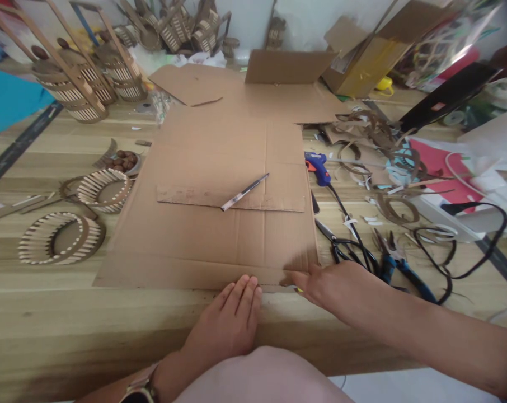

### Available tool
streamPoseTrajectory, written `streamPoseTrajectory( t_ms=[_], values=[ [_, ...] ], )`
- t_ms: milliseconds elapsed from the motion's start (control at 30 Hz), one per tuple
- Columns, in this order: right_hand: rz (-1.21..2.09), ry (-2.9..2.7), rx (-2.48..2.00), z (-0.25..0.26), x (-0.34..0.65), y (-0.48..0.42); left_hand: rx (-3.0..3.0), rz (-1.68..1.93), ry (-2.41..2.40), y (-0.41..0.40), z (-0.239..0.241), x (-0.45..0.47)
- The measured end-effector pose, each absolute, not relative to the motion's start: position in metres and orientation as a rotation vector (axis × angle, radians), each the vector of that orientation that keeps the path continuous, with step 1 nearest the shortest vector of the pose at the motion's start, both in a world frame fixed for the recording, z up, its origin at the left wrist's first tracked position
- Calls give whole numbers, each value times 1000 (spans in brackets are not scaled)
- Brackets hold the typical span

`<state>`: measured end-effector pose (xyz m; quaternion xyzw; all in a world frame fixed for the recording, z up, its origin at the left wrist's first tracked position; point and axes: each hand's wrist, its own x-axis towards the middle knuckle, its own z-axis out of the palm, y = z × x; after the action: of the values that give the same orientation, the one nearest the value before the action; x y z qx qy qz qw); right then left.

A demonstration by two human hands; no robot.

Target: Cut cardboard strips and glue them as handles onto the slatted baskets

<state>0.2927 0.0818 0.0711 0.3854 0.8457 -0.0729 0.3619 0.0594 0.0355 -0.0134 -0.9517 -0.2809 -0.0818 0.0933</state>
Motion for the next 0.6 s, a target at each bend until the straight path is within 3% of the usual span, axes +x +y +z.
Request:
streamPoseTrajectory(
  t_ms=[600],
  values=[
    [-136, 2247, 1023, 65, 322, 75, -2814, -181, -955, 23, -34, 62]
  ],
)
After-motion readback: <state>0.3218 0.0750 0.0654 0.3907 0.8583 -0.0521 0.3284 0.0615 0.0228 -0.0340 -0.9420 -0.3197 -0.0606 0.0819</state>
